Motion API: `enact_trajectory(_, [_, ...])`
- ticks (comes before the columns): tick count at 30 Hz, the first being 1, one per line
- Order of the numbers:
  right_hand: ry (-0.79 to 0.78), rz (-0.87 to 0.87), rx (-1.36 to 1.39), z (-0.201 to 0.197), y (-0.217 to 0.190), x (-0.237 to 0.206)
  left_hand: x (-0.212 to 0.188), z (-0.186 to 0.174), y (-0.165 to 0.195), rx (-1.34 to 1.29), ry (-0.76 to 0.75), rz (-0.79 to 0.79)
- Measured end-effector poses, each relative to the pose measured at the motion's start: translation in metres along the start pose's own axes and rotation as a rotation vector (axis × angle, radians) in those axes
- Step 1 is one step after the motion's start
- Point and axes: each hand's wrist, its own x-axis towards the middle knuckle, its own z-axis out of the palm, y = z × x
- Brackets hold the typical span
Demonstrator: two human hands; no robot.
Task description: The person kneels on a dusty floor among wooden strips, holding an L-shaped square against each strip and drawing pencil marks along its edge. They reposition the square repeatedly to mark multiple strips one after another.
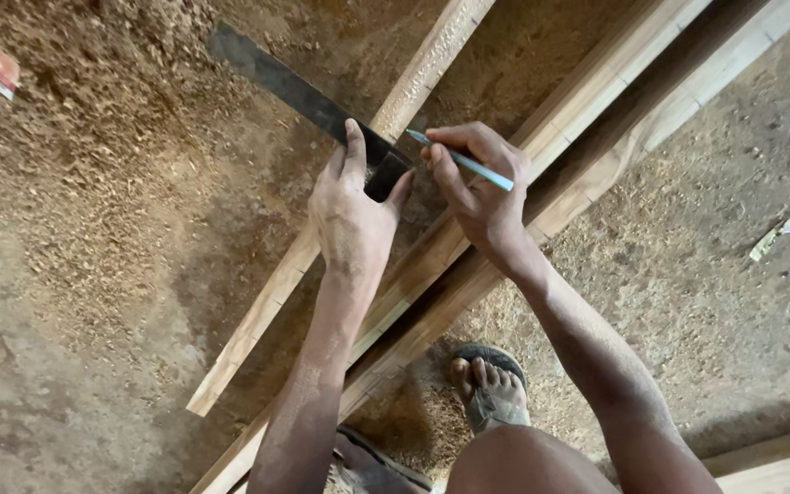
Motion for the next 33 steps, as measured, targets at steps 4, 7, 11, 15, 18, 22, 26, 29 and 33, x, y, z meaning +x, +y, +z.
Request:
enact_trajectory(4, [-0.001,0.015,-0.009,-0.0011,-0.0014,0.0005,0.0048,0.0012,0.0017,-0.012,-0.007,0.016])
enact_trajectory(7, [-0.005,0.015,-0.019,-0.0007,-0.0021,0.0004,0.0052,0.0,0.0025,-0.021,-0.038,-0.018])
enact_trajectory(11, [-0.005,-0.002,-0.05,-0.0005,-0.0022,-0.0004,0.0058,-0.001,0.0045,-0.011,-0.066,-0.042])
enact_trajectory(15, [-0.011,-0.016,-0.062,-0.0008,-0.0031,-0.001,0.0071,-0.002,0.0059,0.001,-0.081,-0.064])
enact_trajectory(18, [-0.01,-0.014,-0.049,-0.0001,-0.0035,-0.0011,0.007,-0.0024,0.0061,0.0,-0.056,-0.033])
enact_trajectory(22, [-0.021,-0.017,-0.028,0.0004,-0.0022,-0.0011,0.0051,-0.0019,0.0047,0.002,-0.06,-0.03])
enact_trajectory(26, [-0.024,-0.03,-0.028,0.0007,-0.0006,-0.0013,0.0032,-0.0011,0.0033,-0.004,-0.066,-0.026])
enact_trajectory(29, [-0.026,-0.04,-0.056,0.0003,-0.0001,-0.0014,0.003,0.0003,0.0034,-0.002,-0.078,-0.046])
enact_trajectory(33, [-0.026,-0.028,-0.052,-0.0002,-0.0004,-0.0019,0.0038,0.0018,0.0045,0.026,-0.033,-0.007])
